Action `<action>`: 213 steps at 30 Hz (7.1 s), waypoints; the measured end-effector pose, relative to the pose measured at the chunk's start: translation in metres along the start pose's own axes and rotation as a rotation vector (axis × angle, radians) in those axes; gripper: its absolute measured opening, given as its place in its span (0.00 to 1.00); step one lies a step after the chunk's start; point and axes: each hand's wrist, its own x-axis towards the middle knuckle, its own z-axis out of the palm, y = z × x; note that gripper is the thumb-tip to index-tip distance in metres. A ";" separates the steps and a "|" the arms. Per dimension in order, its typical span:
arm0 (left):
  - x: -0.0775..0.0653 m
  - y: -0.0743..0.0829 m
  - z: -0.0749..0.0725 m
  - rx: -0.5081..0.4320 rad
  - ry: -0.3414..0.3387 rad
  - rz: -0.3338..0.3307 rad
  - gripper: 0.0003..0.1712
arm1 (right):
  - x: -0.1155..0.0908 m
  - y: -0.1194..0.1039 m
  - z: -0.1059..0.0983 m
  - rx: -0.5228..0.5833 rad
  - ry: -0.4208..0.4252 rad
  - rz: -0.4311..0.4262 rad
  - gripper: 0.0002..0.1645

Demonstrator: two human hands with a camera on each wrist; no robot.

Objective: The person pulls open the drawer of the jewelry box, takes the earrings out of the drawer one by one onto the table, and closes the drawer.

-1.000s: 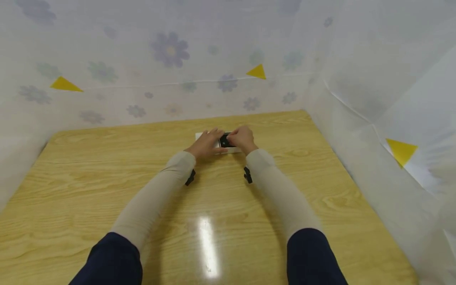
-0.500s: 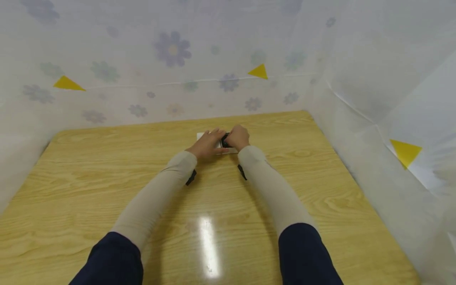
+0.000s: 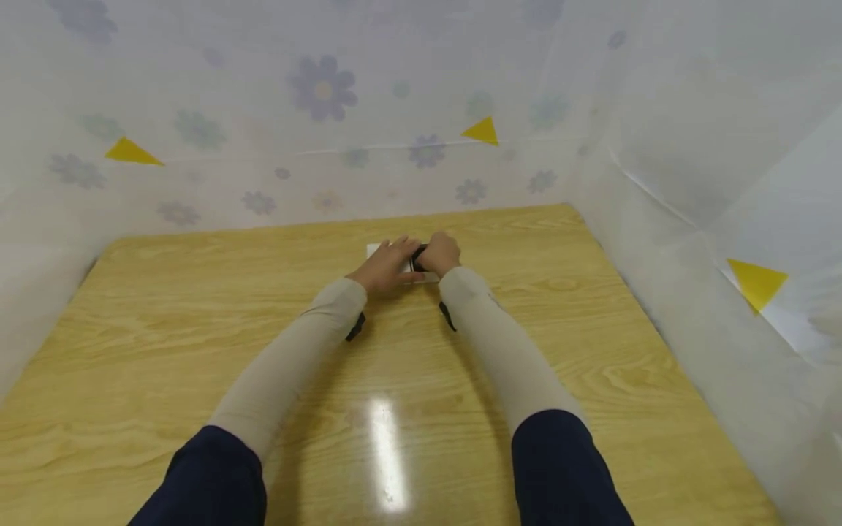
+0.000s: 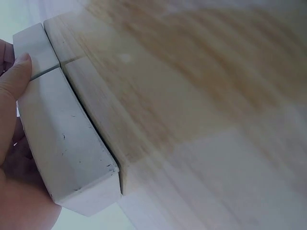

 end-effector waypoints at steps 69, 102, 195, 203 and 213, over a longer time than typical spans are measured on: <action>-0.003 -0.002 -0.006 -0.046 -0.036 -0.041 0.47 | -0.036 0.027 -0.015 0.254 -0.025 -0.277 0.12; -0.001 0.000 -0.008 0.029 -0.016 -0.027 0.46 | -0.056 0.036 0.012 -0.007 -0.121 -0.454 0.05; 0.008 0.004 -0.001 -0.033 -0.033 -0.001 0.47 | -0.005 0.033 -0.040 -0.340 -0.114 -0.335 0.11; 0.006 0.003 -0.001 -0.070 -0.033 -0.002 0.46 | -0.004 0.027 -0.034 -0.427 -0.083 -0.345 0.08; 0.004 0.003 -0.002 -0.040 -0.028 0.002 0.46 | 0.001 0.022 -0.020 -0.545 0.014 -0.305 0.06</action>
